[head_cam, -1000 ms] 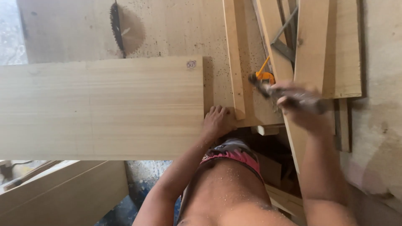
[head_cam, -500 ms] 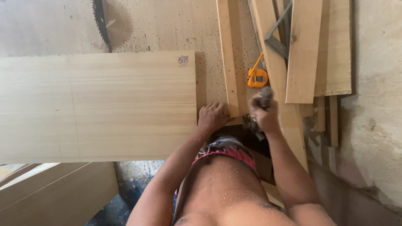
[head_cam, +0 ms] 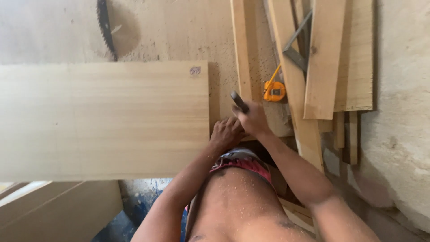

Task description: The person measures and marks a large wooden board with a tape measure and pencil. They use a straight piece of wood as a guide to draw a straight line across the board. The person then positions the board on a table saw and cuts it along the marked line.

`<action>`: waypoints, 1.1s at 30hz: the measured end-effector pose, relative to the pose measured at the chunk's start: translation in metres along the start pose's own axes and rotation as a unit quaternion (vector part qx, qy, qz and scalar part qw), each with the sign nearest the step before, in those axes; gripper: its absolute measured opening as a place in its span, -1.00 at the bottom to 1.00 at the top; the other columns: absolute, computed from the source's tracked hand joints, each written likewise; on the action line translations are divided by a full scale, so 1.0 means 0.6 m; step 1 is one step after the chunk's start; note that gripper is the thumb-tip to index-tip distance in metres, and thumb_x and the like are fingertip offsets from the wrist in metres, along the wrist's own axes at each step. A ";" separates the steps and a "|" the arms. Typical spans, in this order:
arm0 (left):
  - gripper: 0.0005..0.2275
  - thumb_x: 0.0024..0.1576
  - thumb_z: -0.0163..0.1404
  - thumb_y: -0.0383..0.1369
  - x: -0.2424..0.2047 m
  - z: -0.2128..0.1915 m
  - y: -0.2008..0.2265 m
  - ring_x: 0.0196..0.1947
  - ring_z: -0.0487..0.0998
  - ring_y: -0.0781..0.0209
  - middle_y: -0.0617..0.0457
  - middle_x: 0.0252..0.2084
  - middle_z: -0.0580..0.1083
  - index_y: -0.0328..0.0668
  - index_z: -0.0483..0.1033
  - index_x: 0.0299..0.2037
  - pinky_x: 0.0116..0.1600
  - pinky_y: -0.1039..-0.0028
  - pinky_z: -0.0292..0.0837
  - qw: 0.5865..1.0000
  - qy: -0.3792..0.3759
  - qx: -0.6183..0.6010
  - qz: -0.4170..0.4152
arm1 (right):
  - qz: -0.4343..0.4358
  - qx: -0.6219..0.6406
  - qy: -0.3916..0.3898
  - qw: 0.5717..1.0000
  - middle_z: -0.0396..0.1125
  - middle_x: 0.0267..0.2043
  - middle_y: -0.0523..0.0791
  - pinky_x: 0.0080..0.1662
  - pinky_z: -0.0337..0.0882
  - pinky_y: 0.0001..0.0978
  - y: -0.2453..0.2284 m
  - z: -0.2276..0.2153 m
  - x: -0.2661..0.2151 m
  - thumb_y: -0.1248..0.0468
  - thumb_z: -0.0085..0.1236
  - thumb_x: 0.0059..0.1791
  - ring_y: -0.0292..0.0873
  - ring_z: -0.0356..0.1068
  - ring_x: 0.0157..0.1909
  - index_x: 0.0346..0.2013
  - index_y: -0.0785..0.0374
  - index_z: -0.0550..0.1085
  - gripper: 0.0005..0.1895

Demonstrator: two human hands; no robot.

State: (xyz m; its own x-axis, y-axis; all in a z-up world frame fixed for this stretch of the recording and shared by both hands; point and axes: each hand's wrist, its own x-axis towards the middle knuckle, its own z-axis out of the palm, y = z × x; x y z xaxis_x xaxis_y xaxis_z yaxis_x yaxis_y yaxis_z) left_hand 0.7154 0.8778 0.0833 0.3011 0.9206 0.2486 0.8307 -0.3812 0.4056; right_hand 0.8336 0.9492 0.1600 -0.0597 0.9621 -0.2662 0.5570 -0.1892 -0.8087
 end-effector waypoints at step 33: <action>-0.54 -0.17 0.22 0.12 0.029 -0.052 0.026 -0.33 0.60 -0.13 -0.01 -0.37 0.47 -0.05 0.49 -0.32 -0.29 0.14 0.50 0.983 -0.078 -0.107 -0.127 | -0.234 0.150 0.036 0.960 0.00 -0.75 -0.19 -0.50 0.19 -0.44 0.056 -0.069 -0.062 0.50 0.33 -0.14 -0.24 0.12 -0.68 -0.66 0.13 0.31 -0.62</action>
State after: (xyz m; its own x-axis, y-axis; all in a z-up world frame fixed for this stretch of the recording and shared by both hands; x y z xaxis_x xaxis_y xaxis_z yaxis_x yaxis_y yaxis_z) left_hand 0.7190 0.8851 0.1216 0.1789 0.9838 -0.0147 0.7763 -0.1320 0.6164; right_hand 0.8889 0.9154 0.1644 -0.1819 0.9646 0.1912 0.2180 0.2291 -0.9487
